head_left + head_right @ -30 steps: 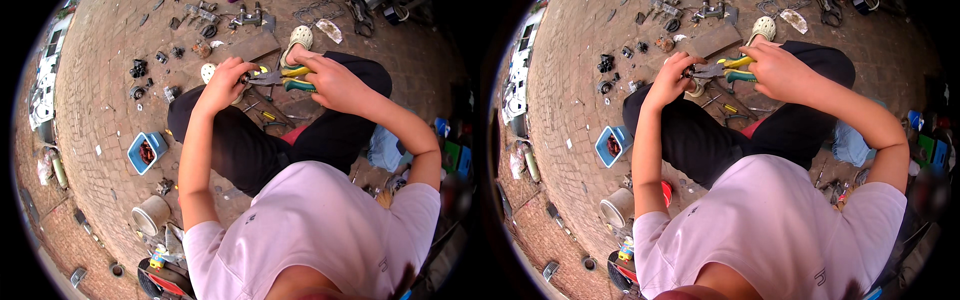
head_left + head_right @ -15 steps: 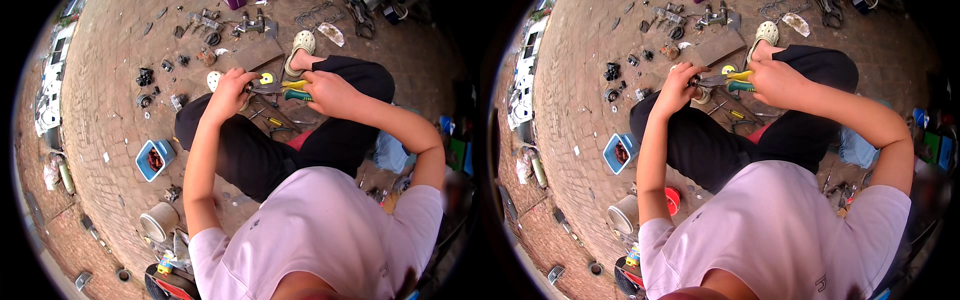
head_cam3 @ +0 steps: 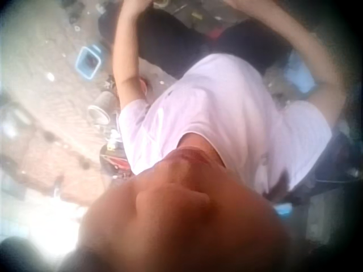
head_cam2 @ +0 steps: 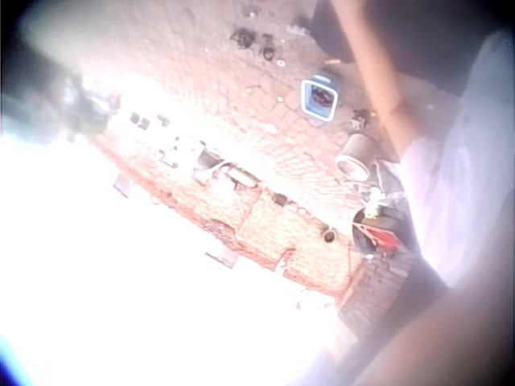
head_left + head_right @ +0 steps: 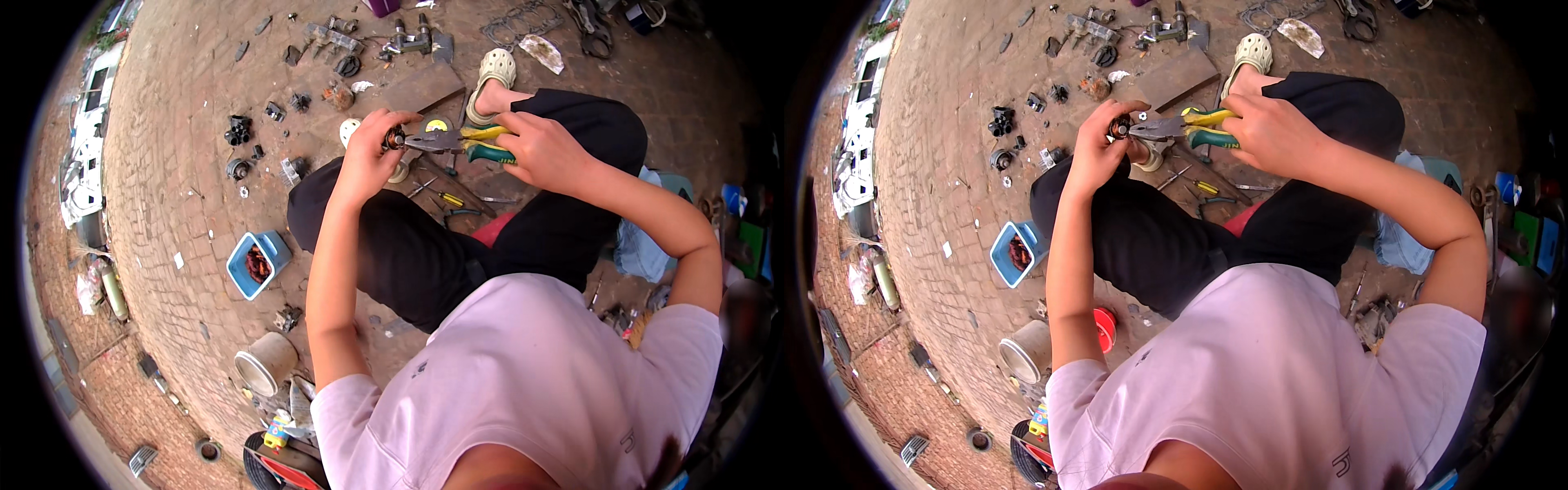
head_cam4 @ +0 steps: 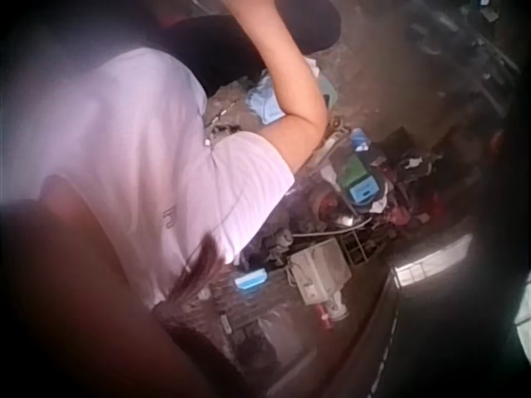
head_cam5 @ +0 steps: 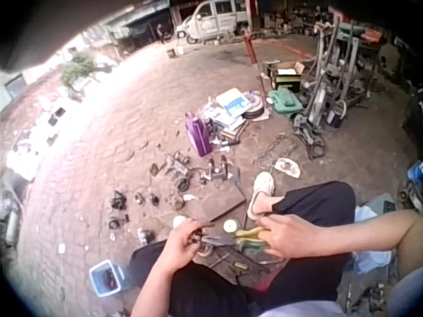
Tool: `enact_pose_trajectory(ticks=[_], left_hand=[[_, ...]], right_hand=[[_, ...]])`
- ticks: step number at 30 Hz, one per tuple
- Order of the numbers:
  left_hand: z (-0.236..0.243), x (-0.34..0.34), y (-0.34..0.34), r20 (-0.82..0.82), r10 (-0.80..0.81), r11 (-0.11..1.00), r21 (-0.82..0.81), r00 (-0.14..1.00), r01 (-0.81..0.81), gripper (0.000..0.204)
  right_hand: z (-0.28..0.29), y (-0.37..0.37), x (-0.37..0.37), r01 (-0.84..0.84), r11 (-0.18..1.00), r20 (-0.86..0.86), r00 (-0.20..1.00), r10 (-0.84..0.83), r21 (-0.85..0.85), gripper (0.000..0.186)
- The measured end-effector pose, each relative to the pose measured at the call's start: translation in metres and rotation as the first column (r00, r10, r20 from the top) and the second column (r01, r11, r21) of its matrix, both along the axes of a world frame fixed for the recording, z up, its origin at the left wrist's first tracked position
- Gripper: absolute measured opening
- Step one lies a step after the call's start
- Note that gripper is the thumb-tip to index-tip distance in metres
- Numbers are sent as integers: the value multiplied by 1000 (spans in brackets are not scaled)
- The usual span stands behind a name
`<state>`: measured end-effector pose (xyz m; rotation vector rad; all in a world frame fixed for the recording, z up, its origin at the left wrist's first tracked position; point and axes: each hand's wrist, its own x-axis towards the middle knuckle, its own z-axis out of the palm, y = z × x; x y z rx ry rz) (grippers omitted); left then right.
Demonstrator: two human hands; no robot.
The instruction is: The person sits on a low stool and disassembles a small cylindrical motor component using a screwdriver and pliers. They remove internal parts, place them on the ground, and continue manipulating the housing and internal pieces with both hands.
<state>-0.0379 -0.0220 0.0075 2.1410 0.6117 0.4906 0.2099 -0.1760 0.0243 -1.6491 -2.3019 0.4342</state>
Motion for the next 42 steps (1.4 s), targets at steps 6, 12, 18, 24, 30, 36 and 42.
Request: enact_pose_trajectory(ticks=[6, 12, 18, 24, 30, 36, 42], left_hand=[[-2, 5, -2, 17, 36, 986, 163, 999, -38, 42], [0, 9, -1, 51, 94, 982, 162, 994, -101, 45], [-1, 6, 0, -16, 105, 976, 194, 994, -100, 50], [-3, 6, 0, -39, 74, 979, 192, 997, -65, 51], [-8, 0, 0, -79, 16, 989, 146, 997, -4, 51], [-13, 0, 0, -126, -33, 981, 185, 991, 56, 48], [-19, 0, -3, -183, 43, 974, 228, 982, 0, 46]], right_hand=[[3, 1, -2, 25, 999, -78, 997, -21, 47, 27], [6, -1, -5, 39, 998, -57, 998, -37, 42, 29], [11, 1, -8, -5, 994, -37, 999, 9, 107, 30], [16, 4, -7, -42, 985, 50, 998, 35, 164, 27], [13, 6, -5, -89, 972, 156, 986, 55, 220, 21], [13, 8, -8, -112, 977, 272, 960, 60, 180, 12], [9, 8, -20, -68, 996, 338, 940, 46, 55, 12]])
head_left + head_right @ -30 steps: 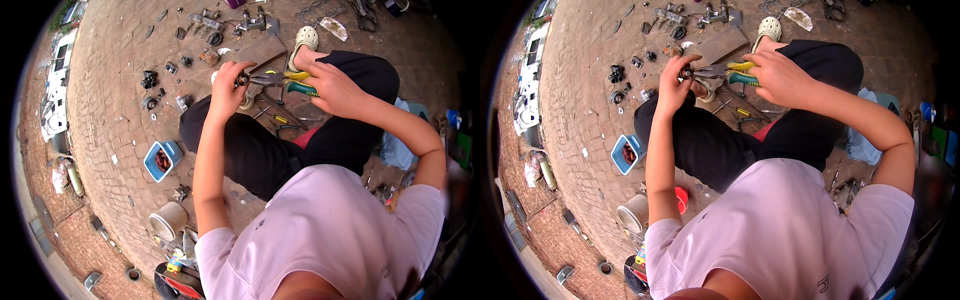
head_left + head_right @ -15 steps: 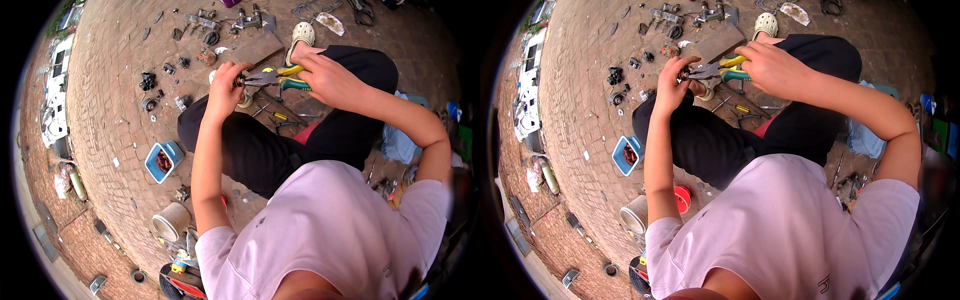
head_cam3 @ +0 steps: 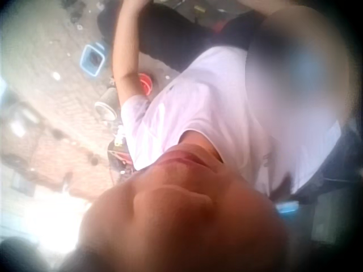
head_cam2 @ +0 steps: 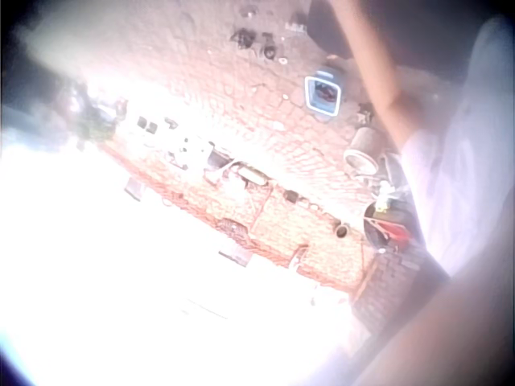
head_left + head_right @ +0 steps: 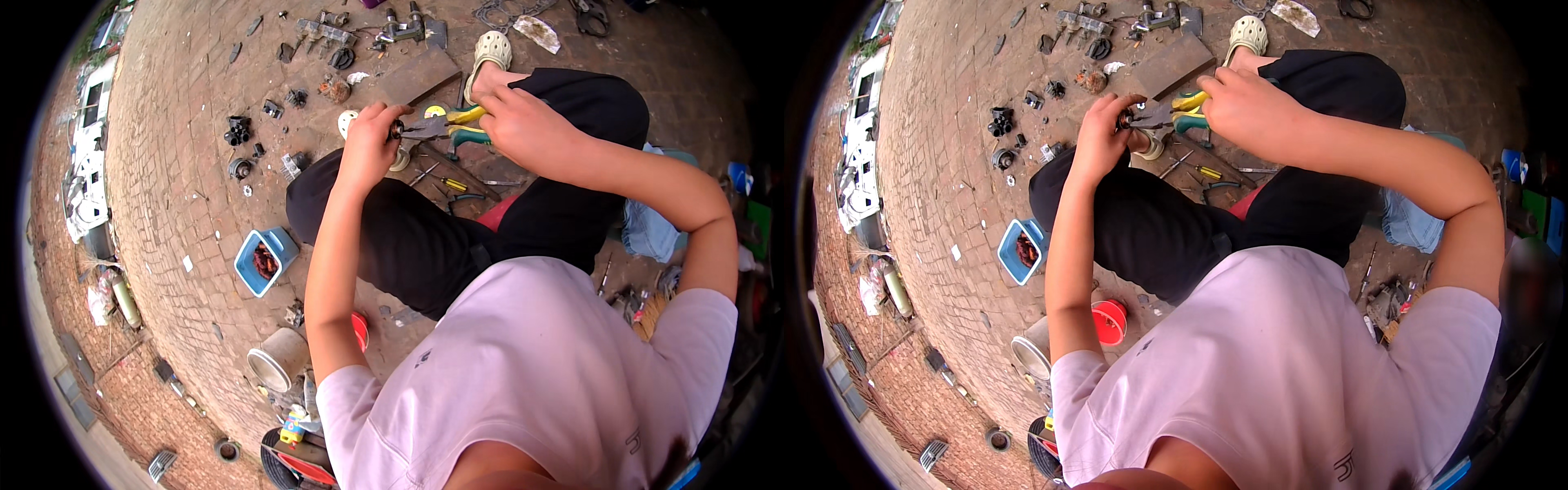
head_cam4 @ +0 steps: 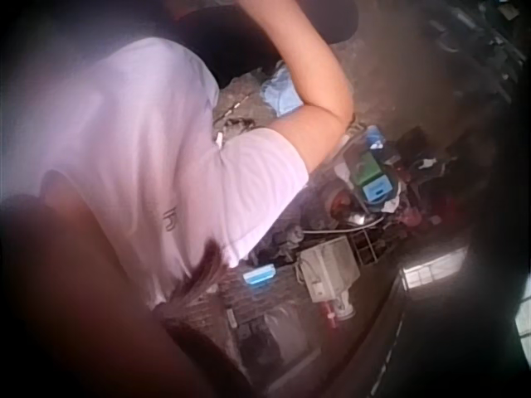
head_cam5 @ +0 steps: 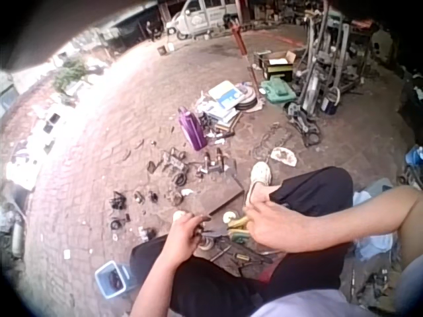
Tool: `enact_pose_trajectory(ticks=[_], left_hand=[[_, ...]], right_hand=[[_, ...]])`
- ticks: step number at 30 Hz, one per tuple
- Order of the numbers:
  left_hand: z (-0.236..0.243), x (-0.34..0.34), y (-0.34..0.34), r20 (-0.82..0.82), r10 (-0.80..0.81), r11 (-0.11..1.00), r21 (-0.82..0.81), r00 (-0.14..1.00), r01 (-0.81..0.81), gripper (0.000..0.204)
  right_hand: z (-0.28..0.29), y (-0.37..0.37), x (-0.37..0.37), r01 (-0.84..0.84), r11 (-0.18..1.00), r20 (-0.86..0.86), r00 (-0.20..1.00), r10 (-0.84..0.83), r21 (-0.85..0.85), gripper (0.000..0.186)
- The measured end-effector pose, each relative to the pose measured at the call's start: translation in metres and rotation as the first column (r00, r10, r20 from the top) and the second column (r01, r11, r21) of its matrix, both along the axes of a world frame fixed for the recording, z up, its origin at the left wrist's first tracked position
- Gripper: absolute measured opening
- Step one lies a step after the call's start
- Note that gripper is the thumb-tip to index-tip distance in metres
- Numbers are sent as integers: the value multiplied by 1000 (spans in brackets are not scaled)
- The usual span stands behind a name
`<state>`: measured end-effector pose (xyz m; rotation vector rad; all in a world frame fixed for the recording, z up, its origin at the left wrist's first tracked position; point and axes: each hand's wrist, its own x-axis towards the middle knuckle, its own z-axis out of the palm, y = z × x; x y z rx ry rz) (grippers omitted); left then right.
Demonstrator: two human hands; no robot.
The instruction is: The person sits on a low stool and disassembles a small cylindrical motor component using a screwdriver and pliers. They remove internal parts, place them on the ground, and continue manipulating the housing and internal pieces with both hands.
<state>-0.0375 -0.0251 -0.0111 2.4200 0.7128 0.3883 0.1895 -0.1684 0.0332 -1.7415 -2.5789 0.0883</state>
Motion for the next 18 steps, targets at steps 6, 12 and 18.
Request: enact_pose_trajectory(ticks=[6, 12, 18], left_hand=[[-3, -3, -1, -23, 30, 999, -23, 999, -30, 47], [-5, -7, -5, -59, 17, 998, 69, 998, -13, 44], [-5, -7, -5, -129, 53, 958, 287, 990, -14, 49]], right_hand=[[-12, 2, 0, 7, 989, -191, 981, -35, -147, 26], [-8, 7, -2, 165, 946, -357, 897, -262, -280, 45], [-33, 8, -6, 208, 911, -294, 900, -321, -357, 41]])
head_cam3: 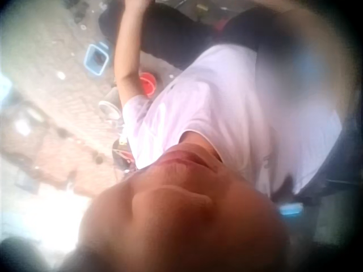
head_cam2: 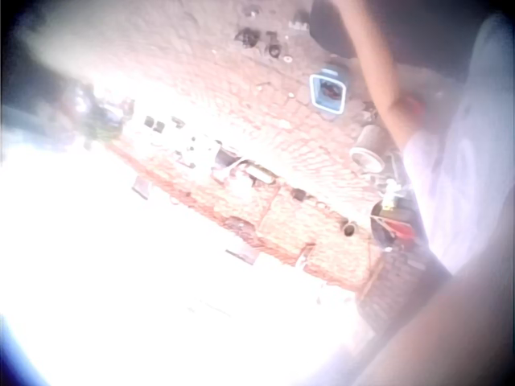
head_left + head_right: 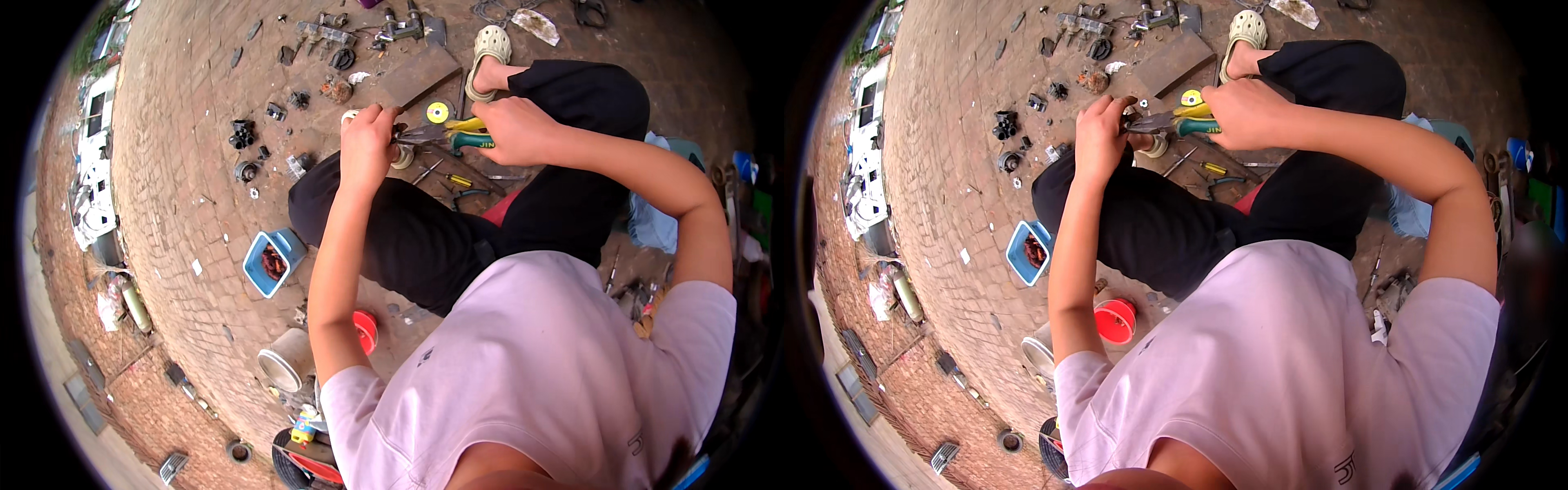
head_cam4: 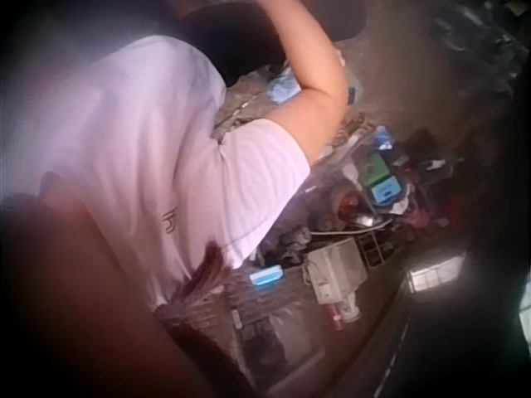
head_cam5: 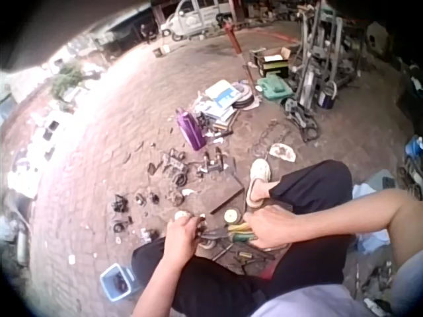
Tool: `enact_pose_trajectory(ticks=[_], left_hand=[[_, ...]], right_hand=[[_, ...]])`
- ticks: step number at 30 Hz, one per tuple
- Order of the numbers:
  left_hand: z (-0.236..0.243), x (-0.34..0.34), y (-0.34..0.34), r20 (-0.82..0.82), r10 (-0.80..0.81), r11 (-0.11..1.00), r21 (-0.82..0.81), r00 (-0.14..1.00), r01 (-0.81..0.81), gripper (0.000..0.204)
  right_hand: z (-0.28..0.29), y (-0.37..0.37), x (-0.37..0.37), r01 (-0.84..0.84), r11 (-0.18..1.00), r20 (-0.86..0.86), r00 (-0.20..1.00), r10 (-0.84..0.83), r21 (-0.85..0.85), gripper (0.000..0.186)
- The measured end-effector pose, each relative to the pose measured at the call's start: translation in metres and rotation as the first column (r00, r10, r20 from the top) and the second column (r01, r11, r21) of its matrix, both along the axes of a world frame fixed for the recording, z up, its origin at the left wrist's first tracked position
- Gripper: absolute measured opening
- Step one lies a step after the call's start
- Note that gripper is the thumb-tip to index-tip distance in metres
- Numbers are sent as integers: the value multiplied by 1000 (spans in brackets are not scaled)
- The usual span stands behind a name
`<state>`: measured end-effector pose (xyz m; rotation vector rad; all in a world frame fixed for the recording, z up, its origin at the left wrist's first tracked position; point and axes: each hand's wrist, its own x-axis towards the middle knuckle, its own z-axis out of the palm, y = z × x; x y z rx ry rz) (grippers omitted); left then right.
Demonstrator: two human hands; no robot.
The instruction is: The person sits on a low stool and disassembles a small cylindrical motor component using a screwdriver and pliers. They remove internal parts, place them on the ground, and continue manipulating the housing and internal pieces with both hands.
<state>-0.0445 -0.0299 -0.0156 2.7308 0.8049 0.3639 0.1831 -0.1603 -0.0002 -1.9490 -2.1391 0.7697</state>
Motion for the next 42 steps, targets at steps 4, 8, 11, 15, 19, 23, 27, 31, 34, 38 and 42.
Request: enact_pose_trajectory(ticks=[4, 8, 11, 15, 19, 23, 27, 31, 34, 38, 42], left_hand=[[5, 0, -2, 3, 10, 997, 73, 1000, -11, 49], [4, 2, -7, 102, 109, 993, -61, 989, -103, 42], [3, 3, -7, 187, 127, 991, -53, 974, -119, 46], [-2, 8, -7, 303, 351, 880, -429, 886, -202, 46], [7, 19, -9, 391, 386, 808, -580, 836, -101, 40], [15, 16, -1, 386, 411, 692, -722, 826, -7, 27], [34, 15, -5, 380, 445, 565, -822, 811, 75, 26], [27, 14, -5, 410, 385, 574, -808, 827, 134, 29], [26, 12, -5, 386, 330, 596, -793, 861, 127, 30], [27, 12, -8, 375, 350, 576, -809, 859, 118, 29], [29, 11, -11, 338, 365, 601, -797, 868, 58, 25]], right_hand=[[-2, -7, -7, 84, 994, -38, 996, -82, 69, 36], [-12, -14, -12, 161, 965, -110, 984, -140, 209, 36], [-15, -16, -14, 180, 939, -154, 978, -140, 292, 40], [-18, -13, -11, 194, 925, -194, 972, -135, 328, 43], [-14, -16, -10, 225, 927, -244, 958, -153, 301, 44], [-23, -24, -11, 340, 911, -368, 898, -241, 233, 41], [-37, -32, 1, 347, 931, -538, 766, -352, -116, 30], [-45, -43, 11, 150, 819, -737, 369, -566, -553, 38], [-60, -52, 9, 92, 754, -724, 227, -651, -650, 40], [-78, -51, 1, 120, 613, -600, 131, -790, -781, 29], [-144, -31, 2, 188, 468, -463, 73, -883, -863, 13]])
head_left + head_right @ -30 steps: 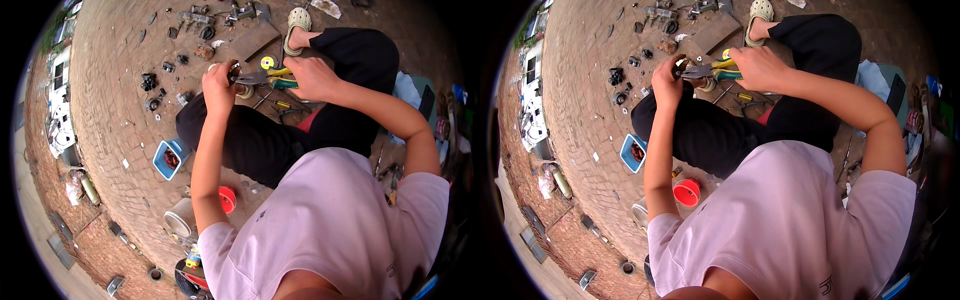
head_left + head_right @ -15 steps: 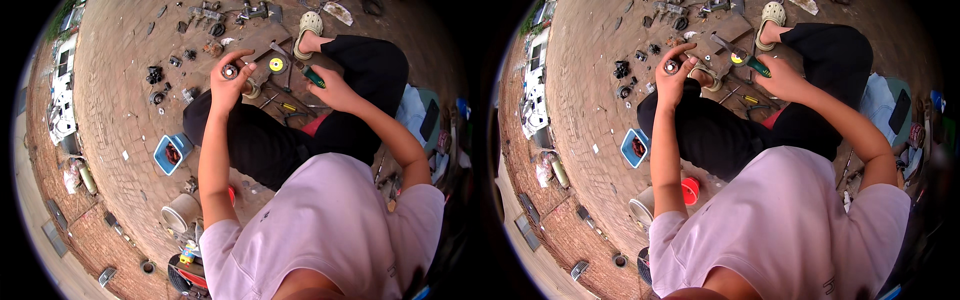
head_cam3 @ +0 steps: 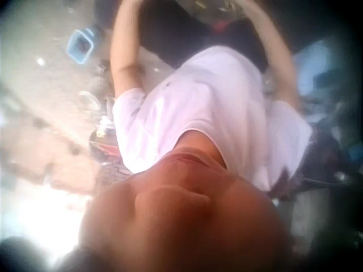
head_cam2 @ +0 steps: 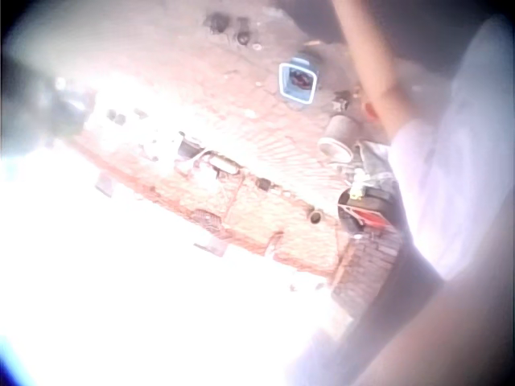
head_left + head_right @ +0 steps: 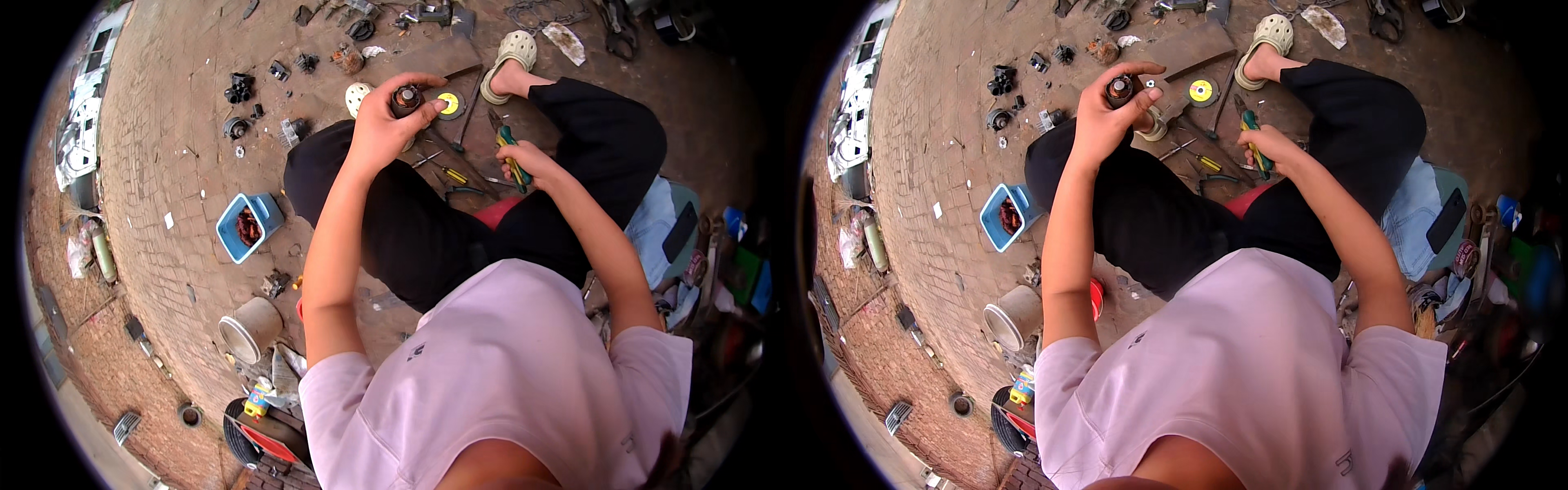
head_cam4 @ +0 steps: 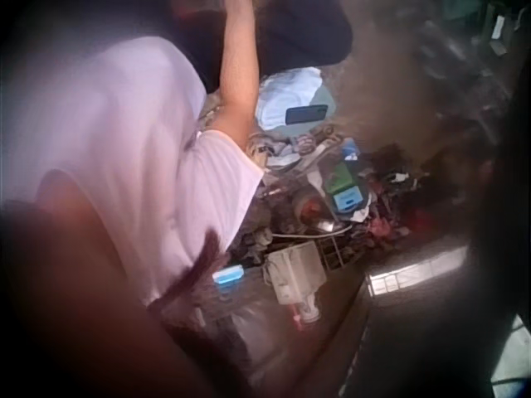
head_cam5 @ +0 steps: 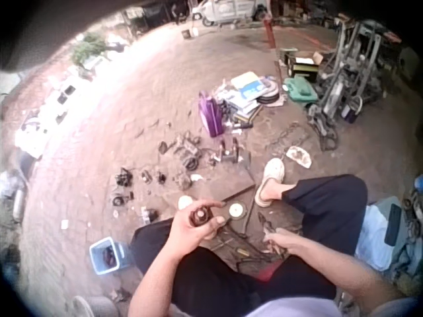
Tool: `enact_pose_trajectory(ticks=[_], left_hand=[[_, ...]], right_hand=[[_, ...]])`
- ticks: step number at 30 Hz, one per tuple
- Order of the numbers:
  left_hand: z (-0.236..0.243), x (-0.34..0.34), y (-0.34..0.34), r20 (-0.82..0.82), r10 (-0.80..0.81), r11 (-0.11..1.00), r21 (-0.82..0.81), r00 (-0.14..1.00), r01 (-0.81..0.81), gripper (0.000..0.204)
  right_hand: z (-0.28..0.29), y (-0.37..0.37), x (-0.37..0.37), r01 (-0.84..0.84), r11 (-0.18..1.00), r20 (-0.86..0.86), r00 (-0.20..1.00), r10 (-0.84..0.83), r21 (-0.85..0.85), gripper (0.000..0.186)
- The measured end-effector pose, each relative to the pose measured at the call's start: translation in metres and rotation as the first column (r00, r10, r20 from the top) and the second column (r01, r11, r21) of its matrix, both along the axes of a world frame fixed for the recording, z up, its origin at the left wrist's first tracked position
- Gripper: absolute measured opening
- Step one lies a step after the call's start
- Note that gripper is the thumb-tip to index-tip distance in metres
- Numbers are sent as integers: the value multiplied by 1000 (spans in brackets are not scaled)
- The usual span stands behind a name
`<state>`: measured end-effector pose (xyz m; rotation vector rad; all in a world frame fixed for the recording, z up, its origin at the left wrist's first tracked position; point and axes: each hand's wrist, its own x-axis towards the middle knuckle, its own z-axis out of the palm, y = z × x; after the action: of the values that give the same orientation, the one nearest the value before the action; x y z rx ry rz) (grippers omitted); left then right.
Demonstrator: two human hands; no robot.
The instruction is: The person sits on a low stool and disassembles a small cylindrical motor component using a screwdriver and pliers. They remove internal parts, place them on the ground, and continue manipulating the housing and internal pieces with both hands.
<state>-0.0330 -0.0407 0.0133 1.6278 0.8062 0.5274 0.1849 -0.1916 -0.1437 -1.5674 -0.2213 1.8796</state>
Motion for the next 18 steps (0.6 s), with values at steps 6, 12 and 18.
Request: enact_pose_trajectory(ticks=[6, 12, 18], left_hand=[[-6, -3, 2, -66, 55, 998, 25, 996, -54, 23], [0, -12, 7, -108, 261, 964, -13, 959, -264, 25], [14, -30, 13, -34, 418, 892, -175, 908, -418, 21]], right_hand=[[-143, 28, 2, -125, 960, 623, 738, 260, -252, 31], [-218, 5, 1, 17, 875, 850, 244, 466, -484, 47], [-202, 5, -29, -395, 898, 884, 327, 334, -193, 31]])
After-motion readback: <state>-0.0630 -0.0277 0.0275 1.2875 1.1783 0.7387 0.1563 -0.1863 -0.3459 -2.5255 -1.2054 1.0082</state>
